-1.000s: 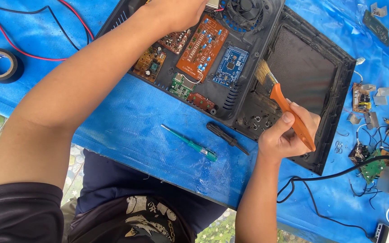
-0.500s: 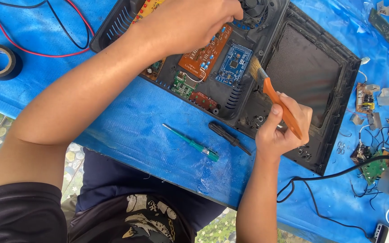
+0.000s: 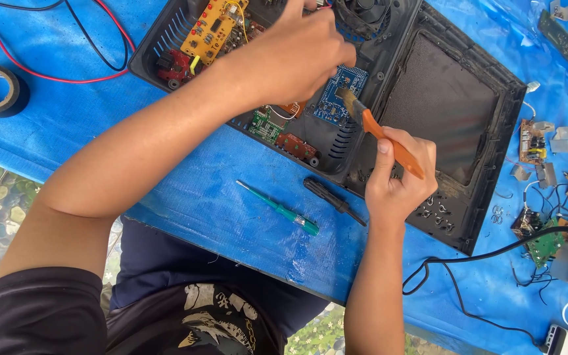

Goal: The person cleans the inside of a disassembled television casing using a brush and a small black tool. They brush dust from the circuit boards and the interior plastic frame, then use the black tool to scrape or clean specific areas on the boards.

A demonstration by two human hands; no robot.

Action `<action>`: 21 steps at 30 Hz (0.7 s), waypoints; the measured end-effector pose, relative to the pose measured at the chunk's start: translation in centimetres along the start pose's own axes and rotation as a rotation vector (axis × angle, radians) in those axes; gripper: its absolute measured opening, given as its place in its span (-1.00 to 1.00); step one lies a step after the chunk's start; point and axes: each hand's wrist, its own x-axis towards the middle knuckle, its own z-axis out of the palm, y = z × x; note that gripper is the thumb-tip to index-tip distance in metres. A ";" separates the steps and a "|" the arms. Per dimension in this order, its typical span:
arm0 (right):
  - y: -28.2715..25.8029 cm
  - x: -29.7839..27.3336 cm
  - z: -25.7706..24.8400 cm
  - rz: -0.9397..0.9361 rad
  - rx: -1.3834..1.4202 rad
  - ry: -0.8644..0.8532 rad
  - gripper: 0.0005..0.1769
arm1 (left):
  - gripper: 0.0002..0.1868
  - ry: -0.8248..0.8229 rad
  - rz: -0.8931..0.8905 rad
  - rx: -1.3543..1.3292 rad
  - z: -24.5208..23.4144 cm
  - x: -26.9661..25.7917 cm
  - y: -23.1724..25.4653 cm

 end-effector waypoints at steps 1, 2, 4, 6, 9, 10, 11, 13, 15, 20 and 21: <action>0.0 0.0 0.0 0.001 -0.002 0.000 -0.80 | -0.84 0.000 0.002 -0.002 0.5 0.1 0.4; 0.1 -0.1 -0.1 -0.033 -0.002 0.073 -0.77 | -0.74 -0.063 0.012 -0.063 1.1 0.2 0.7; 0.4 -0.2 -0.2 -0.073 -0.004 0.147 -0.74 | -0.54 -0.122 0.022 -0.122 1.9 0.6 1.4; 0.7 -0.5 -0.5 -0.058 -0.021 0.245 -0.71 | -0.43 -0.276 0.066 -0.192 2.5 1.0 2.2; 1.2 -0.7 -0.7 -0.069 -0.044 0.277 -0.71 | -0.20 -0.181 0.098 -0.129 4.6 0.8 3.2; 1.2 -0.7 -0.8 -0.068 -0.046 0.279 -0.71 | -0.20 -0.181 0.101 -0.129 4.7 1.2 3.2; 1.2 -0.7 -0.9 -0.075 -0.040 0.288 -0.72 | 0.04 -0.207 0.072 -0.128 4.9 1.5 3.3; 1.2 -0.8 -1.0 -0.081 -0.032 0.294 -0.72 | 0.28 -0.234 0.041 -0.129 5.1 2.2 3.2; 1.2 -0.7 -1.1 -0.092 -0.041 0.305 -0.72 | 0.41 -0.367 -0.004 -0.218 5.1 3.2 2.7; 1.4 -0.6 -1.2 -0.094 -0.041 0.329 -0.72 | 0.51 -0.301 -0.002 -0.204 6.6 3.6 2.1; 1.4 -0.7 -1.2 -0.094 -0.038 0.325 -0.73 | 0.56 -0.303 -0.002 -0.201 7.1 3.5 2.1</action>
